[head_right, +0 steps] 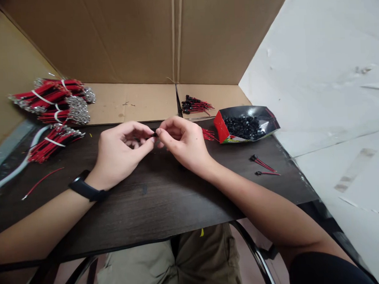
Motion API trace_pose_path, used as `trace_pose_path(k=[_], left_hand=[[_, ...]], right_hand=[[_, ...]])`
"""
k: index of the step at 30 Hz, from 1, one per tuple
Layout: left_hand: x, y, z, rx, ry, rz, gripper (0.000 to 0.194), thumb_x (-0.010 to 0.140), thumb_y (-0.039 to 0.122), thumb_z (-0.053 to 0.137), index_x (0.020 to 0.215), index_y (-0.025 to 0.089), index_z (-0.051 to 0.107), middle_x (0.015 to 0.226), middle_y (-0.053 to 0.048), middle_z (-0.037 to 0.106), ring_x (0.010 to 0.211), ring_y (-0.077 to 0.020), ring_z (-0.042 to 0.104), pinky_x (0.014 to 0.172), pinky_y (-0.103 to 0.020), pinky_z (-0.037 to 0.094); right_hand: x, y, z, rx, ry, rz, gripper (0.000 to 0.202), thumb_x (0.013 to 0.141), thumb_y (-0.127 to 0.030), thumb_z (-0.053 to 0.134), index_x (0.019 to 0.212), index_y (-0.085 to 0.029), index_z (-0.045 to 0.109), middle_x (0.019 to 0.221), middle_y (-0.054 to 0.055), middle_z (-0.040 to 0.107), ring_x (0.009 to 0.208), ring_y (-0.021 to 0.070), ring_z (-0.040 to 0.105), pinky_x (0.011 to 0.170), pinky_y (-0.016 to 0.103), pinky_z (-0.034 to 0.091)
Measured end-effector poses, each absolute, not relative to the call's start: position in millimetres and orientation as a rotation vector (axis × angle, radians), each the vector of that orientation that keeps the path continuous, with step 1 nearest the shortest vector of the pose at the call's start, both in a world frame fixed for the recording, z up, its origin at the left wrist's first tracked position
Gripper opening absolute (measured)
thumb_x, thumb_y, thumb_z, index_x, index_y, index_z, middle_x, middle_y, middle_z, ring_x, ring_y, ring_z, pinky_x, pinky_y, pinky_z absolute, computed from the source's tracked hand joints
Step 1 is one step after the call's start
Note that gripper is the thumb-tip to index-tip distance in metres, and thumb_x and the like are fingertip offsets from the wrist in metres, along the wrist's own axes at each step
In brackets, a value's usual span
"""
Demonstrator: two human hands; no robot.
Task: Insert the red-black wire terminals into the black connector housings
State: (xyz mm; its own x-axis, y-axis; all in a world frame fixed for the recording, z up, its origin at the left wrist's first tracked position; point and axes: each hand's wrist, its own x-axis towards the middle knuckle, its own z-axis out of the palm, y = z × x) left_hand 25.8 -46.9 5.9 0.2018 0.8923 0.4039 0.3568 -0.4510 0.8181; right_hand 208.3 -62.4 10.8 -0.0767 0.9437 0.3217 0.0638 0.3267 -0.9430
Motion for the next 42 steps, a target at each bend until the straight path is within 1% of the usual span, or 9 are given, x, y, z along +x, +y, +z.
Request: trace_pose_path(k=[4,8,11,15,19,25,31,35,42], left_hand=[[23.9,-48.7,8.5,2.059,1.261,1.229,0.01,0.081,0.02,0.077,0.09,0.019,0.075,0.077,0.0,0.072,0.059,-0.0114,0.056,0.058,-0.026,0.042],[23.4,-46.4,11.0,1.986,1.238,1.218,0.009,0.08,0.022,0.08,0.084,0.018,0.073,0.074,-0.001,0.071,0.063,-0.0131,0.059,0.059,-0.027,0.043],[24.0,-43.3,11.9,1.769,1.14,1.219,0.014,0.079,0.023,0.083,0.086,0.017,0.072,0.082,-0.004,0.073,0.07,-0.0143,0.063,0.061,-0.026,0.046],[23.7,-40.5,14.0,1.353,0.89,1.146,0.026,0.084,0.025,0.082,0.108,0.017,0.075,0.096,-0.007,0.076,0.072,-0.0123,0.063,0.058,-0.022,0.045],[21.7,-39.6,15.6,1.15,0.794,1.075,0.025,0.087,0.031,0.082,0.107,0.017,0.081,0.101,-0.009,0.078,0.073,-0.0102,0.062,0.058,-0.019,0.045],[19.8,-40.0,15.8,1.089,0.806,1.07,0.03,0.091,0.039,0.077,0.108,0.015,0.082,0.1,-0.012,0.079,0.076,-0.0127,0.066,0.06,-0.021,0.047],[20.7,-39.1,13.4,1.096,0.836,1.052,0.024,0.085,0.03,0.084,0.105,0.016,0.081,0.103,-0.01,0.079,0.075,-0.0111,0.067,0.06,-0.02,0.047],[20.9,-38.0,11.6,1.051,0.801,1.029,0.023,0.084,0.031,0.086,0.101,0.016,0.078,0.099,-0.007,0.078,0.076,-0.0108,0.067,0.059,-0.019,0.045],[20.8,-37.7,9.9,1.016,0.747,1.024,0.022,0.083,0.031,0.088,0.097,0.017,0.078,0.093,-0.004,0.072,0.075,-0.0094,0.063,0.059,-0.019,0.046]], right_hand=[[209.5,-60.9,15.2,-0.984,-1.332,0.948,0.025,0.089,-0.04,0.077,0.083,-0.021,0.062,0.086,0.004,0.078,0.07,0.0153,0.075,0.055,0.025,0.056],[221.3,-50.7,19.5,-1.026,-1.193,0.908,0.019,0.09,-0.034,0.072,0.083,-0.022,0.059,0.092,0.005,0.079,0.068,0.0127,0.073,0.055,0.024,0.055],[231.0,-41.8,19.5,-1.062,-1.12,0.873,0.018,0.09,-0.033,0.071,0.084,-0.023,0.058,0.091,0.004,0.077,0.066,0.0115,0.071,0.055,0.024,0.053],[230.7,-40.7,17.4,-1.05,-1.256,0.83,0.02,0.087,-0.035,0.078,0.084,-0.021,0.064,0.08,0.001,0.074,0.064,0.011,0.068,0.058,0.025,0.055],[219.1,-50.6,17.2,-1.012,-1.441,0.734,0.027,0.079,-0.04,0.088,0.084,-0.021,0.071,0.08,0.0,0.075,0.071,0.0136,0.07,0.067,0.027,0.06],[215.0,-59.0,20.5,-0.983,-1.535,0.627,0.013,0.086,-0.031,0.084,0.087,-0.02,0.077,0.085,0.002,0.079,0.077,0.0147,0.073,0.072,0.029,0.061],[217.7,-59.6,17.5,-1.001,-1.586,0.642,0.011,0.088,-0.027,0.078,0.096,-0.019,0.08,0.094,0.005,0.081,0.082,0.0171,0.074,0.075,0.032,0.06],[217.4,-60.9,18.1,-0.99,-1.615,0.605,0.009,0.088,-0.02,0.074,0.095,-0.018,0.08,0.09,0.004,0.08,0.078,0.0157,0.071,0.071,0.03,0.056],[216.8,-62.2,22.2,-1.0,-1.678,0.491,0.01,0.091,-0.019,0.071,0.093,-0.02,0.081,0.089,0.003,0.078,0.079,0.0151,0.066,0.069,0.03,0.053]])
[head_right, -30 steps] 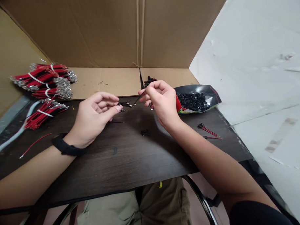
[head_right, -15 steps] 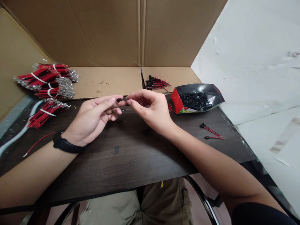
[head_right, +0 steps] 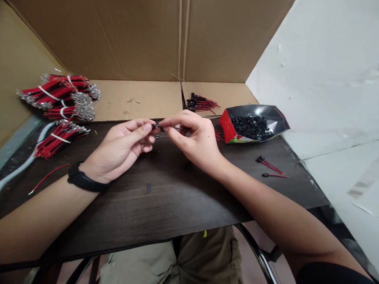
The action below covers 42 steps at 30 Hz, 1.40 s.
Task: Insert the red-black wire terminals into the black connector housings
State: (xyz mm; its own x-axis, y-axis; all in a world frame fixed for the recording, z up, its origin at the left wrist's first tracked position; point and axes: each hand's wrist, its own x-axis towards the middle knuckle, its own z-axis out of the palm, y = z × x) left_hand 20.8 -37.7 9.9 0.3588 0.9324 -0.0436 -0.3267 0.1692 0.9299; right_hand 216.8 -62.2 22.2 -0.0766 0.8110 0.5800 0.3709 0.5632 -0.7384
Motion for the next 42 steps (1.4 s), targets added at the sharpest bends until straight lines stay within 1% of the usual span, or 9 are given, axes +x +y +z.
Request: trace_pose_path(k=[2,6,12,16,22,27,34,38,42], left_hand=[[21.1,-38.1,10.0,1.006,0.734,1.029,0.022,0.082,0.03,0.088,0.096,0.017,0.079,0.093,-0.004,0.072,0.073,-0.0092,0.06,0.059,-0.02,0.046],[21.7,-38.7,10.1,0.996,0.725,1.02,0.023,0.083,0.033,0.087,0.097,0.017,0.081,0.096,-0.007,0.073,0.072,-0.0097,0.058,0.06,-0.021,0.046],[21.3,-38.7,9.4,1.021,0.746,1.04,0.024,0.084,0.033,0.086,0.102,0.017,0.083,0.101,-0.008,0.074,0.075,-0.0107,0.058,0.062,-0.022,0.046],[21.2,-38.6,9.7,1.026,0.755,1.048,0.023,0.084,0.03,0.086,0.103,0.017,0.083,0.102,-0.008,0.074,0.075,-0.0103,0.058,0.061,-0.021,0.046],[21.0,-38.3,11.6,1.007,0.772,1.071,0.021,0.081,0.027,0.088,0.099,0.017,0.082,0.094,-0.005,0.071,0.074,-0.0099,0.057,0.059,-0.02,0.046],[21.6,-38.1,11.9,1.001,0.774,1.08,0.021,0.079,0.028,0.09,0.095,0.017,0.082,0.088,-0.004,0.069,0.073,-0.01,0.057,0.058,-0.02,0.045],[22.0,-38.9,12.4,1.012,0.79,1.077,0.022,0.078,0.028,0.09,0.094,0.017,0.081,0.082,-0.003,0.068,0.071,-0.0105,0.057,0.058,-0.021,0.045],[22.2,-39.5,11.5,1.016,0.792,1.077,0.024,0.077,0.029,0.09,0.095,0.016,0.081,0.086,-0.004,0.07,0.071,-0.0104,0.058,0.058,-0.021,0.045],[21.7,-39.0,10.7,1.015,0.781,1.064,0.024,0.079,0.03,0.09,0.097,0.017,0.08,0.094,-0.006,0.074,0.073,-0.0098,0.059,0.059,-0.02,0.045]], right_hand=[[216.4,-62.7,21.5,-1.006,-1.664,0.51,0.009,0.09,-0.022,0.073,0.096,-0.021,0.08,0.09,0.003,0.078,0.079,0.0153,0.067,0.069,0.03,0.054],[216.2,-64.4,19.5,-1.017,-1.616,0.574,0.016,0.089,-0.029,0.078,0.104,-0.023,0.077,0.094,0.003,0.078,0.082,0.0166,0.071,0.072,0.031,0.059],[216.9,-64.7,19.0,-1.023,-1.604,0.556,0.018,0.09,-0.034,0.079,0.105,-0.024,0.076,0.095,0.003,0.078,0.084,0.0174,0.072,0.076,0.033,0.062],[217.4,-63.8,18.8,-1.026,-1.603,0.548,0.018,0.089,-0.033,0.079,0.104,-0.024,0.076,0.094,0.003,0.078,0.083,0.0173,0.073,0.078,0.033,0.063],[217.7,-64.0,18.9,-1.009,-1.606,0.555,0.017,0.089,-0.028,0.079,0.105,-0.023,0.076,0.093,0.002,0.078,0.082,0.0162,0.073,0.075,0.031,0.061],[217.4,-64.2,18.6,-1.028,-1.597,0.559,0.017,0.088,-0.031,0.08,0.104,-0.023,0.076,0.093,0.002,0.078,0.082,0.0166,0.073,0.074,0.032,0.062],[217.5,-63.7,18.6,-1.025,-1.602,0.558,0.016,0.088,-0.03,0.08,0.102,-0.023,0.076,0.091,0.002,0.077,0.079,0.0158,0.071,0.07,0.03,0.061],[217.7,-63.8,19.4,-1.044,-1.592,0.55,0.017,0.088,-0.032,0.081,0.101,-0.023,0.076,0.092,0.002,0.077,0.08,0.0162,0.072,0.07,0.031,0.061],[217.9,-63.9,19.4,-1.031,-1.591,0.541,0.015,0.088,-0.028,0.08,0.101,-0.023,0.076,0.091,0.002,0.077,0.08,0.0157,0.072,0.07,0.03,0.061]])
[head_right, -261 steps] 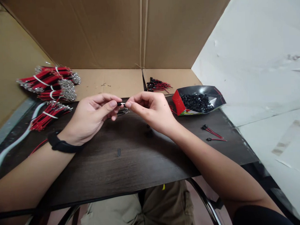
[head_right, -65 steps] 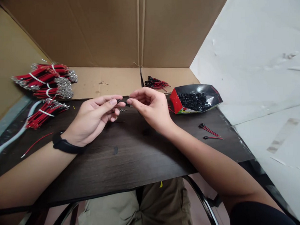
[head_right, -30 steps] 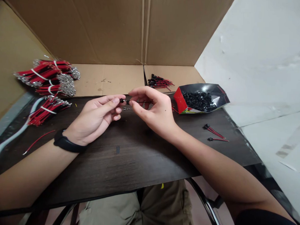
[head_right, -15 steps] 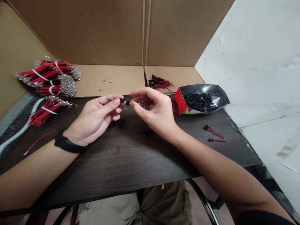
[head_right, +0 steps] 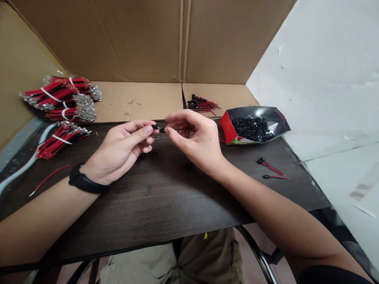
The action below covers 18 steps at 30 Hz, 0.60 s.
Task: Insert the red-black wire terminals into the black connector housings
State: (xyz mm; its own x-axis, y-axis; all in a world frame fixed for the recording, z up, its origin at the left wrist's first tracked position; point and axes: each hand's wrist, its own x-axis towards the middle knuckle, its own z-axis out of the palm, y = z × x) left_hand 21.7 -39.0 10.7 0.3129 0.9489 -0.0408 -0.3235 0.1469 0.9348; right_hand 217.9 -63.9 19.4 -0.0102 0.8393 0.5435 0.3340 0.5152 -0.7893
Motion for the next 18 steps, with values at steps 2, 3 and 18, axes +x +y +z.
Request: trace_pose_path(k=[2,3,18], left_hand=[[21.6,-38.7,11.1,1.013,0.779,1.06,0.024,0.079,0.03,0.09,0.097,0.016,0.08,0.095,-0.007,0.075,0.072,-0.0096,0.059,0.059,-0.02,0.045],[21.6,-38.6,11.4,1.012,0.782,1.06,0.024,0.079,0.029,0.09,0.096,0.016,0.08,0.095,-0.007,0.075,0.072,-0.0097,0.059,0.059,-0.02,0.045],[20.9,-38.5,10.5,1.009,0.767,1.058,0.023,0.08,0.028,0.089,0.097,0.017,0.08,0.095,-0.006,0.076,0.072,-0.0089,0.059,0.058,-0.019,0.045]], right_hand=[[218.0,-63.8,19.2,-1.028,-1.596,0.537,0.015,0.088,-0.027,0.08,0.102,-0.023,0.076,0.091,0.002,0.077,0.08,0.016,0.072,0.07,0.03,0.061],[218.0,-63.8,19.0,-1.029,-1.597,0.532,0.015,0.088,-0.028,0.08,0.102,-0.024,0.076,0.092,0.002,0.077,0.08,0.0163,0.072,0.071,0.031,0.061],[216.7,-64.0,20.5,-1.044,-1.593,0.509,0.01,0.088,-0.027,0.08,0.096,-0.023,0.077,0.091,0.002,0.078,0.075,0.0148,0.07,0.066,0.029,0.059]])
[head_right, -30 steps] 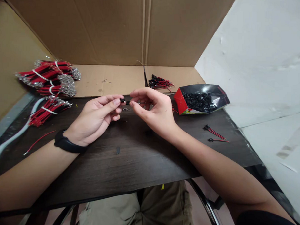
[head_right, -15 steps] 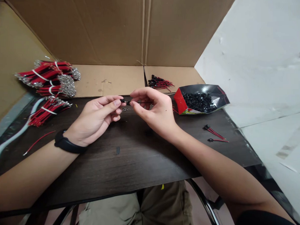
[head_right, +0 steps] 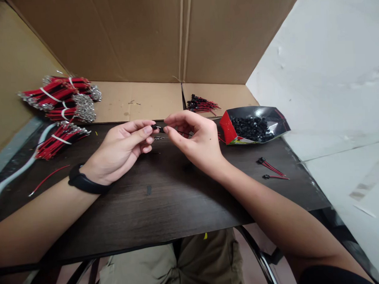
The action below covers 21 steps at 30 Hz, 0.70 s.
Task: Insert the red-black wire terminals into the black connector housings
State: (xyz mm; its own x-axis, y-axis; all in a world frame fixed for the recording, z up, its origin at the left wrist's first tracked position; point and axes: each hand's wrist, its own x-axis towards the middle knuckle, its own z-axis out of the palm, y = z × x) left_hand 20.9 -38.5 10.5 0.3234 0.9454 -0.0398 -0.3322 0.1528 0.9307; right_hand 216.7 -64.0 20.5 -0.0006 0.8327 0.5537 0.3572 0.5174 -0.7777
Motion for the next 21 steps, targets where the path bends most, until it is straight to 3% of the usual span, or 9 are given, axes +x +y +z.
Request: trace_pose_path(k=[6,11,18,21], left_hand=[[21.6,-39.0,10.9,1.008,0.776,1.072,0.024,0.078,0.028,0.09,0.097,0.017,0.081,0.092,-0.005,0.073,0.072,-0.0099,0.058,0.058,-0.02,0.045],[22.4,-41.4,13.7,1.108,0.801,1.087,0.023,0.077,0.026,0.09,0.096,0.016,0.081,0.081,-0.003,0.07,0.068,-0.0097,0.057,0.057,-0.021,0.045],[22.0,-43.6,11.8,1.334,0.836,1.17,0.031,0.077,0.027,0.09,0.106,0.02,0.081,0.101,-0.006,0.079,0.077,-0.0133,0.068,0.058,-0.021,0.05],[23.1,-46.3,13.1,1.448,0.895,1.229,0.028,0.077,0.026,0.09,0.103,0.02,0.082,0.1,-0.005,0.08,0.085,-0.0161,0.073,0.067,-0.023,0.057]], right_hand=[[218.0,-64.0,18.9,-1.054,-1.612,0.507,0.014,0.088,-0.032,0.08,0.098,-0.023,0.077,0.092,0.002,0.078,0.076,0.0151,0.069,0.066,0.029,0.059],[218.4,-63.8,18.5,-1.038,-1.627,0.485,0.011,0.088,-0.027,0.079,0.098,-0.022,0.076,0.092,0.002,0.078,0.077,0.0146,0.068,0.069,0.03,0.058],[219.4,-62.7,18.0,-1.041,-1.635,0.47,0.012,0.088,-0.026,0.08,0.099,-0.02,0.076,0.093,0.002,0.078,0.078,0.0145,0.07,0.069,0.029,0.057],[219.0,-63.3,18.2,-1.045,-1.631,0.485,0.013,0.088,-0.028,0.081,0.098,-0.02,0.077,0.093,0.003,0.079,0.078,0.0148,0.071,0.069,0.029,0.057]])
